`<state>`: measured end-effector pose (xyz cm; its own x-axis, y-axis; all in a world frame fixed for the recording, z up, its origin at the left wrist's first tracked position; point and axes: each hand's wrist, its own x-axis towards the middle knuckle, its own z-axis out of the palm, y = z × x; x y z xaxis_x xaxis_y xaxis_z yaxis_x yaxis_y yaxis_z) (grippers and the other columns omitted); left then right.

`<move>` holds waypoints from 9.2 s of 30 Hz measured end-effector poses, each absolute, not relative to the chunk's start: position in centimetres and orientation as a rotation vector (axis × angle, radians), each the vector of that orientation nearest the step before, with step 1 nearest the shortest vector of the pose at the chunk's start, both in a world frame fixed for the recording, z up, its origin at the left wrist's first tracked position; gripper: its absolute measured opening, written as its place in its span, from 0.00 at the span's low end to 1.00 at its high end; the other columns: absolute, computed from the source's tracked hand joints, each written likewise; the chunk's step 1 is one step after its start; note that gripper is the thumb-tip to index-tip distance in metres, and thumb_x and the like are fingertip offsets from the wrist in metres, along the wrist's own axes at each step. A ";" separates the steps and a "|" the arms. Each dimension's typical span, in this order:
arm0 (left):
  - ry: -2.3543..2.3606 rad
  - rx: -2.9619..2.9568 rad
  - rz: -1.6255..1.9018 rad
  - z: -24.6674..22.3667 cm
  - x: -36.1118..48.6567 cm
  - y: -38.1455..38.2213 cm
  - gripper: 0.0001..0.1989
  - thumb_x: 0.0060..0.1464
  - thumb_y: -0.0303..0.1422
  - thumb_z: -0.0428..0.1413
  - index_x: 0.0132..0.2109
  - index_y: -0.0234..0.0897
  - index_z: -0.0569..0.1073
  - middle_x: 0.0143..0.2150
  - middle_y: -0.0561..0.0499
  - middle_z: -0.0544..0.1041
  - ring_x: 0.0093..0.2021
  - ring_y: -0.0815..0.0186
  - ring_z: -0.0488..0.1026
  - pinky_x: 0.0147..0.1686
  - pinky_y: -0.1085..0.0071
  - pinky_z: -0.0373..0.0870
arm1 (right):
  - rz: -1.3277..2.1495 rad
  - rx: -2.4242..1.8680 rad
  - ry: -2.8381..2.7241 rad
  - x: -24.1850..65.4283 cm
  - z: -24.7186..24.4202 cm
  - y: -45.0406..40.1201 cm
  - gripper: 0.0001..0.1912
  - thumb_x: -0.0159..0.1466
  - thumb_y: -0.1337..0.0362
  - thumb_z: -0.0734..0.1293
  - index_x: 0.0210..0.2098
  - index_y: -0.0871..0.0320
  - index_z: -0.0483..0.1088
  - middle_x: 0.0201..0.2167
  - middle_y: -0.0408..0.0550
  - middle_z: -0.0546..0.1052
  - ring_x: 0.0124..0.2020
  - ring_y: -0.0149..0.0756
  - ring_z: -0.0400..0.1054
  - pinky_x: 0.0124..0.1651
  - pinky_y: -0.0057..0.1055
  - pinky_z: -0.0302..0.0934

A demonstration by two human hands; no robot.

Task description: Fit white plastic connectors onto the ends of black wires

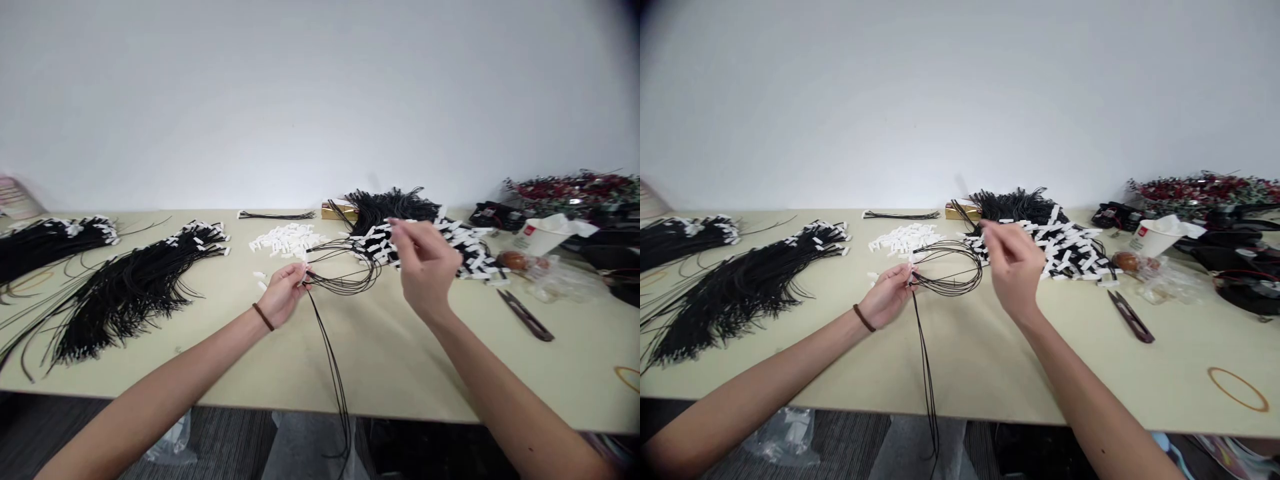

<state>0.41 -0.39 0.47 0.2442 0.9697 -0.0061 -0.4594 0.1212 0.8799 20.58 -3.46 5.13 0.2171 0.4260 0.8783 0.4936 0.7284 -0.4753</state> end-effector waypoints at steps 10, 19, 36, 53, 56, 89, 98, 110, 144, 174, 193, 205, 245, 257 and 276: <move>0.676 0.930 1.201 0.8 0.1 -0.1 0.09 0.43 0.34 0.62 0.28 0.31 0.73 0.27 0.52 0.70 0.26 0.74 0.63 0.27 0.76 0.60 | -0.469 -0.752 -1.991 19.6 4.4 -4.0 0.05 0.59 0.67 0.64 0.28 0.54 0.71 0.21 0.41 0.72 0.23 0.29 0.57 0.29 0.29 0.52; 0.656 0.969 1.188 0.9 0.2 -0.3 0.11 0.41 0.36 0.63 0.28 0.31 0.73 0.27 0.52 0.69 0.27 0.74 0.63 0.26 0.77 0.59 | -0.486 -0.767 -1.994 19.4 4.2 -4.0 0.05 0.59 0.67 0.64 0.28 0.54 0.71 0.21 0.41 0.71 0.24 0.29 0.54 0.29 0.28 0.51; 0.650 1.026 1.192 1.1 0.1 -0.4 0.12 0.40 0.36 0.63 0.26 0.31 0.72 0.27 0.52 0.70 0.26 0.74 0.63 0.26 0.77 0.60 | -0.448 -0.776 -2.011 19.4 4.5 -4.0 0.05 0.59 0.68 0.64 0.28 0.57 0.71 0.20 0.41 0.70 0.24 0.28 0.54 0.29 0.27 0.50; 0.654 1.205 1.069 1.2 0.8 -2.2 0.14 0.42 0.39 0.62 0.27 0.31 0.73 0.25 0.50 0.70 0.26 0.72 0.65 0.23 0.75 0.60 | -0.544 -0.762 -1.989 17.4 2.1 -4.2 0.09 0.61 0.69 0.62 0.25 0.58 0.70 0.19 0.43 0.68 0.25 0.28 0.55 0.28 0.27 0.51; 0.665 1.193 1.071 1.3 0.8 -2.2 0.14 0.40 0.39 0.62 0.27 0.31 0.73 0.25 0.50 0.71 0.26 0.71 0.65 0.23 0.75 0.61 | -0.541 -0.774 -1.981 17.4 2.1 -4.2 0.09 0.61 0.69 0.62 0.25 0.57 0.70 0.19 0.42 0.68 0.26 0.29 0.55 0.29 0.27 0.52; 0.831 1.053 1.103 0.5 0.8 -1.1 0.13 0.38 0.38 0.64 0.27 0.30 0.76 0.26 0.49 0.74 0.28 0.71 0.66 0.29 0.74 0.60 | -0.420 -0.473 -2.188 16.5 0.6 -3.3 0.09 0.62 0.72 0.60 0.37 0.58 0.70 0.34 0.46 0.77 0.41 0.34 0.68 0.41 0.33 0.66; 0.834 1.039 1.116 0.5 1.0 -1.2 0.13 0.36 0.38 0.64 0.26 0.31 0.76 0.25 0.49 0.74 0.27 0.71 0.66 0.29 0.74 0.59 | -0.203 -0.508 -2.266 16.3 0.8 -3.5 0.10 0.61 0.72 0.59 0.36 0.58 0.70 0.34 0.48 0.76 0.43 0.36 0.68 0.44 0.37 0.65; 0.896 1.008 1.205 0.5 0.5 -0.4 0.13 0.37 0.37 0.64 0.26 0.30 0.75 0.29 0.49 0.73 0.26 0.73 0.63 0.24 0.76 0.58 | 0.740 -0.780 -1.067 20.7 4.0 -1.9 0.11 0.58 0.57 0.65 0.32 0.58 0.70 0.25 0.43 0.69 0.24 0.27 0.65 0.23 0.25 0.61; 0.748 1.068 1.252 0.6 0.6 -0.6 0.14 0.39 0.39 0.63 0.27 0.31 0.73 0.26 0.51 0.71 0.27 0.72 0.65 0.26 0.75 0.61 | -0.046 -0.872 -1.821 17.5 2.8 -4.0 0.11 0.59 0.67 0.63 0.20 0.59 0.65 0.15 0.39 0.58 0.21 0.26 0.51 0.28 0.26 0.49; 0.706 1.177 1.236 0.9 0.6 -1.0 0.14 0.39 0.39 0.63 0.26 0.31 0.73 0.25 0.51 0.71 0.26 0.72 0.65 0.26 0.75 0.62 | 0.136 -0.976 -1.790 16.9 2.6 -4.5 0.12 0.60 0.65 0.61 0.20 0.58 0.64 0.17 0.40 0.61 0.23 0.28 0.53 0.29 0.28 0.50; 0.688 1.321 1.212 0.6 0.8 -1.4 0.14 0.43 0.40 0.60 0.27 0.31 0.73 0.25 0.50 0.72 0.25 0.71 0.66 0.26 0.73 0.63 | -0.101 -0.992 -1.910 16.2 2.3 -5.0 0.14 0.63 0.66 0.56 0.23 0.59 0.64 0.19 0.43 0.62 0.26 0.31 0.52 0.31 0.29 0.48; 0.686 1.348 1.212 0.7 0.6 -1.4 0.13 0.45 0.40 0.59 0.27 0.32 0.73 0.25 0.50 0.72 0.25 0.71 0.66 0.26 0.73 0.64 | -0.105 -0.950 -1.987 16.3 2.3 -4.9 0.12 0.63 0.66 0.57 0.24 0.58 0.64 0.21 0.43 0.64 0.26 0.30 0.52 0.33 0.29 0.50; 0.729 1.412 1.164 0.4 0.7 -1.4 0.14 0.43 0.41 0.60 0.27 0.32 0.73 0.25 0.49 0.72 0.26 0.69 0.67 0.24 0.74 0.66 | -0.520 -0.932 -2.070 17.3 1.9 -4.5 0.14 0.63 0.69 0.56 0.25 0.57 0.68 0.22 0.45 0.66 0.26 0.31 0.53 0.29 0.29 0.47; 0.747 1.097 1.202 0.7 0.8 -1.0 0.13 0.39 0.38 0.63 0.28 0.31 0.74 0.26 0.50 0.72 0.26 0.71 0.67 0.26 0.74 0.65 | -0.540 -0.765 -2.032 17.2 2.0 -4.2 0.06 0.61 0.69 0.62 0.37 0.55 0.68 0.33 0.46 0.71 0.37 0.34 0.60 0.39 0.31 0.55; 0.710 0.908 1.190 0.6 0.5 -0.5 0.11 0.40 0.34 0.63 0.28 0.30 0.74 0.25 0.52 0.70 0.26 0.73 0.65 0.26 0.77 0.63 | -0.193 -0.559 -2.055 16.2 1.2 -3.8 0.07 0.62 0.71 0.59 0.38 0.57 0.67 0.34 0.46 0.75 0.41 0.33 0.66 0.43 0.32 0.61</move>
